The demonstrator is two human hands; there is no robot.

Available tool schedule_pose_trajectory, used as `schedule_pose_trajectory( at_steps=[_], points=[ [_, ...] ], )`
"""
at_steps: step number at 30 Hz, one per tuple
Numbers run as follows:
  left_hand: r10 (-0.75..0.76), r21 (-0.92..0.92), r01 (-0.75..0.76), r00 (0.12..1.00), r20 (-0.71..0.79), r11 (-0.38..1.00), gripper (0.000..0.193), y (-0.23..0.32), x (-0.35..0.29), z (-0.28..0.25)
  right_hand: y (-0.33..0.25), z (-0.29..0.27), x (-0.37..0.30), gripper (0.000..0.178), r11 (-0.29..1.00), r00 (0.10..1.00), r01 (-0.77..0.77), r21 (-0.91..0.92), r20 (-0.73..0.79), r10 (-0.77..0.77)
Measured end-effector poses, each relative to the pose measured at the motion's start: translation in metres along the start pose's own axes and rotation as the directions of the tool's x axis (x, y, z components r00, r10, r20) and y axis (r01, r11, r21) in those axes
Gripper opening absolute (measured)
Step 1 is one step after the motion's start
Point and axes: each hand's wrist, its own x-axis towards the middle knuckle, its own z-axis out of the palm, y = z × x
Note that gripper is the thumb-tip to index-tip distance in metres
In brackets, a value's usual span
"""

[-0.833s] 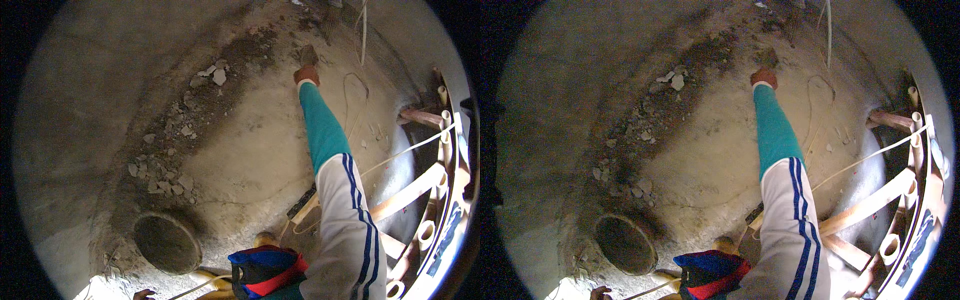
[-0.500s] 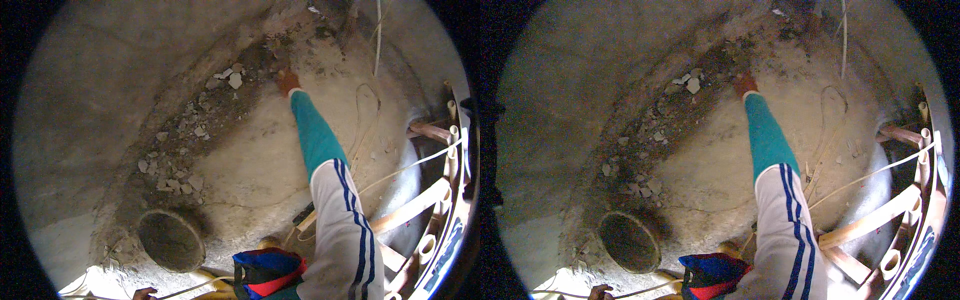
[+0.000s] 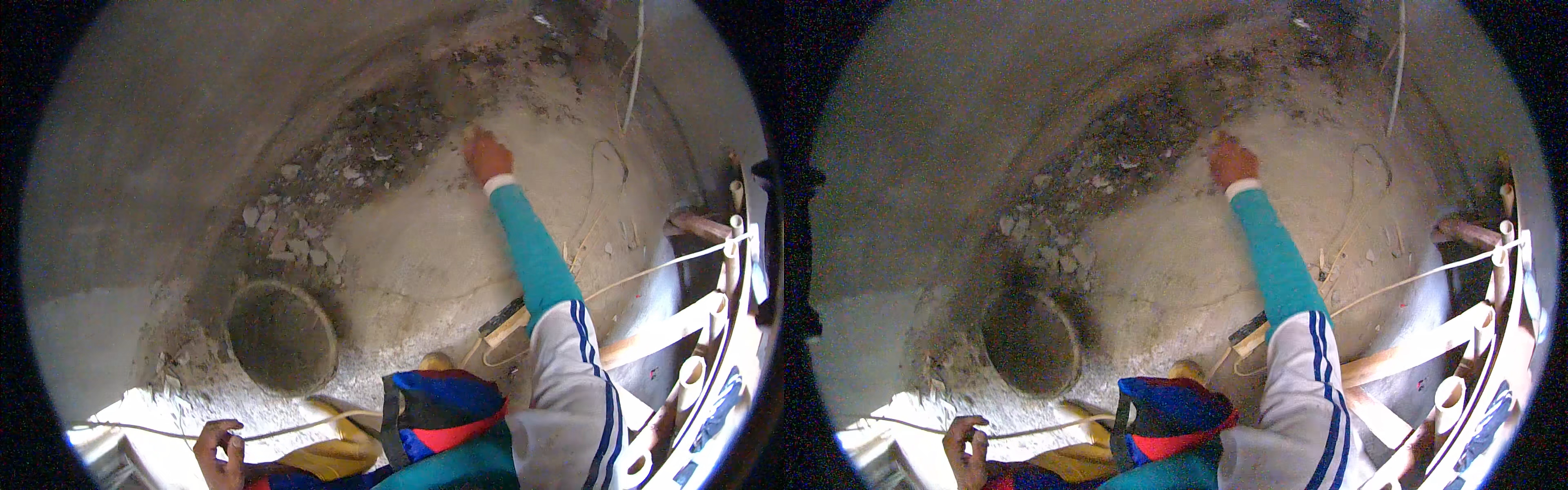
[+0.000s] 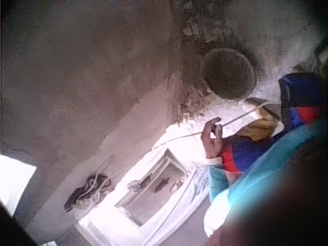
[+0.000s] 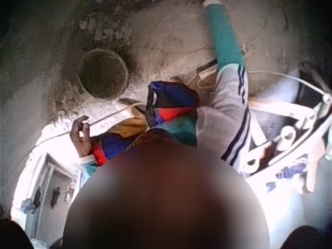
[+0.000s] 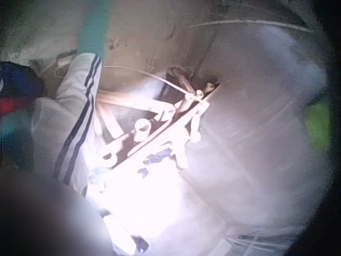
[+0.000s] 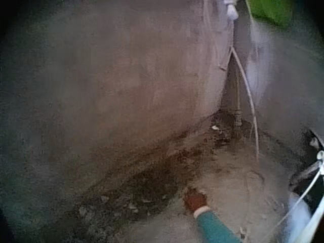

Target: The person scoops plaster from a bucket with a trowel and applies it to a wall around a window opening. They smooth the surface with a trowel and a wooden float, repeatedly adding material and leveling the wall.

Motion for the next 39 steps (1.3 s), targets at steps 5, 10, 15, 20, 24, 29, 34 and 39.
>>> schedule_pose_trajectory(
  at_steps=[5, 10, 15, 20, 24, 29, 34, 39],
  points=[
    [0.042, -0.012, -0.043, 0.998, -0.049, 0.999, 0.024, -0.009, -0.012, -0.004, -0.015, 0.036, 0.019, 0.052, 0.937, 0.987, -0.16, 0.311, 0.064, 0.148],
    [0.222, -0.048, -0.228, 0.969, -0.107, 0.972, 0.031, -0.015, -0.013, -0.003, -0.104, 0.071, -0.026, 0.052, 0.914, 0.909, 0.249, 0.321, 0.248, -0.335],
    [0.276, -0.036, -0.282, 0.954, -0.119, 0.959, 0.022, -0.007, -0.023, -0.004, -0.164, 0.074, -0.066, 0.052, 0.858, 0.846, 0.388, 0.336, 0.241, -0.476],
    [0.423, -0.046, -0.425, 0.905, -0.052, 0.904, 0.023, -0.005, -0.039, -0.001, -0.177, 0.051, -0.088, 0.054, 0.834, 0.813, 0.107, 0.542, 0.435, -0.387],
    [0.568, 0.033, -0.567, 0.823, -0.005, 0.823, 0.023, -0.016, -0.041, 0.001, -0.183, -0.007, -0.118, 0.057, 0.812, 0.862, -0.051, 0.581, 0.436, -0.258],
    [0.698, 0.087, -0.701, 0.713, 0.065, 0.708, 0.023, -0.031, -0.037, 0.003, -0.199, -0.11, -0.168, 0.049, 0.739, 0.813, -0.067, 0.67, 0.466, -0.349],
    [0.762, 0.131, -0.765, 0.642, 0.086, 0.63, 0.025, -0.047, -0.041, 0.011, -0.23, -0.174, -0.225, 0.045, 0.748, 0.809, 0.207, 0.631, 0.32, -0.494],
    [0.755, 0.174, -0.757, 0.649, 0.091, 0.63, 0.023, -0.056, -0.058, 0.012, -0.278, -0.182, -0.268, 0.043, 0.647, 0.653, 0.628, 0.433, 0.16, -0.74]
  ],
)
